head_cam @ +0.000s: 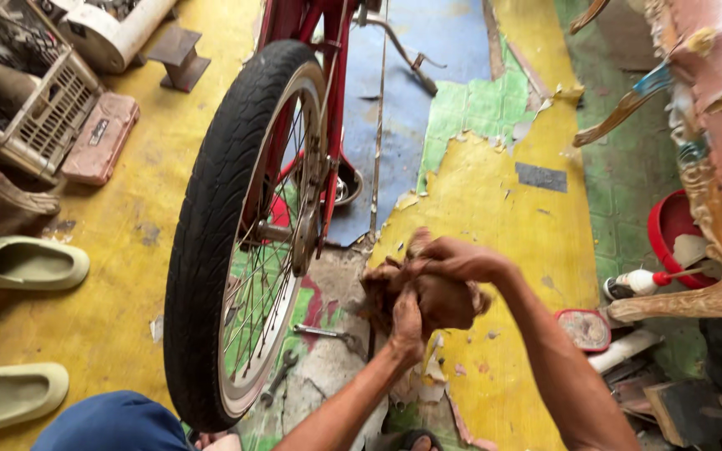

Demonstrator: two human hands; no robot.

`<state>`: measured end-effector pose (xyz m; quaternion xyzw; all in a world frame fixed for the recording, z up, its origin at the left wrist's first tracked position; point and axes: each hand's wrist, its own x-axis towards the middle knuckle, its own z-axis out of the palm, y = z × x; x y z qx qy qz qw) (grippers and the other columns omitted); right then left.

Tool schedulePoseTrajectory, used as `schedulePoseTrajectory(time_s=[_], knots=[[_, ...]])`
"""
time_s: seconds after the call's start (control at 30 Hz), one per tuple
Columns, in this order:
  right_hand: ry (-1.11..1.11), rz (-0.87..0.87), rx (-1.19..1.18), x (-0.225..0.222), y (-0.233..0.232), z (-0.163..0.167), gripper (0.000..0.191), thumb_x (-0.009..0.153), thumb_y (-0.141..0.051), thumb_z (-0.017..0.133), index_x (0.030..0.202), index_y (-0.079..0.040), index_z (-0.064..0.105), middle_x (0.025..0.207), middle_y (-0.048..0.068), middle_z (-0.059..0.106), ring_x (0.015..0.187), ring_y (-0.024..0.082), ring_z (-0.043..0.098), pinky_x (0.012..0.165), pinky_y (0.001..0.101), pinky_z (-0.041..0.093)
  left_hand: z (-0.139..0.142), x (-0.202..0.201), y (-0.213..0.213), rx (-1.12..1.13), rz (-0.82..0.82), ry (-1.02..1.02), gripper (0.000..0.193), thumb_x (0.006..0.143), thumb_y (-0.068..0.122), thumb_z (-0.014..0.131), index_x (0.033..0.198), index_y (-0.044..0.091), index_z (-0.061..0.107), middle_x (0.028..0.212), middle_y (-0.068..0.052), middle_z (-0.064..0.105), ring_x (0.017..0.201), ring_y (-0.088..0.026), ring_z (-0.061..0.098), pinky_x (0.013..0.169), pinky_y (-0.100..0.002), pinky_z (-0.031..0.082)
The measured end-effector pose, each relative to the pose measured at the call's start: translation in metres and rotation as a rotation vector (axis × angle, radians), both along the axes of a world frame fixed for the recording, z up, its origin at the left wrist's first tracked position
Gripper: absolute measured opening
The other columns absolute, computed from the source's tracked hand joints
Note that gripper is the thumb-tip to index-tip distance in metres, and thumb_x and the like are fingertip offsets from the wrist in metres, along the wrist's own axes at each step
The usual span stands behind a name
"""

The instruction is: The person works on the front wheel of a red bicycle, loosening and tightening the axle nuts with a wrench, repositioning the wheel in the fork, and spinning it to check alignment. They then wipe the wheel and frame with a rag and make further adjustments to the axle hardware.

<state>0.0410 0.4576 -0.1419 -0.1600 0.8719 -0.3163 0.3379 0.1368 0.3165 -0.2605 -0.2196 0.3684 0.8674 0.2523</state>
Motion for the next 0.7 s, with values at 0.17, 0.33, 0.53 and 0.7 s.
schedulePoseTrajectory(time_s=[0.17,0.33,0.53,0.7], knots=[[0.098,0.169,-0.185,0.005,-0.019,0.030,0.037,0.086,-0.021,0.068,0.118,-0.001,0.070,0.104,0.004,0.077,0.097,0.009,0.064,0.090,0.0299,0.055,-0.028,-0.011,0.012,-0.213,0.332,0.324,0.042,0.097,0.024,0.054,0.131,0.002,0.067,0.124,-0.005,0.070,0.107,-0.014,0.063,0.090,-0.028,0.053],[-0.099,0.063,-0.162,-0.009,0.015,0.030,0.035,0.088,-0.020,0.071,0.118,-0.002,0.074,0.111,0.007,0.080,0.101,0.011,0.067,0.093,0.0306,0.055,0.032,-0.004,0.001,-0.233,0.194,0.097,0.037,0.102,0.026,0.060,0.121,-0.004,0.072,0.099,-0.005,0.074,0.090,-0.014,0.063,0.081,-0.030,0.053],[0.416,0.032,0.208,-0.041,0.069,0.002,0.044,0.081,-0.025,0.068,0.120,-0.003,0.073,0.116,0.018,0.073,0.110,0.034,0.068,0.096,0.0406,0.053,0.171,0.045,-0.052,-0.648,-0.077,0.847,0.037,0.095,0.011,0.058,0.127,-0.005,0.058,0.107,-0.016,0.077,0.093,-0.026,0.070,0.084,-0.040,0.055],[0.382,-0.241,0.490,-0.052,0.036,0.019,0.049,0.083,-0.027,0.068,0.129,-0.012,0.070,0.105,0.021,0.074,0.101,0.038,0.071,0.090,0.0463,0.057,0.285,0.060,-0.131,-0.569,-0.405,1.192,0.040,0.093,0.008,0.070,0.131,0.001,0.059,0.116,-0.015,0.074,0.093,-0.025,0.075,0.081,-0.035,0.062]])
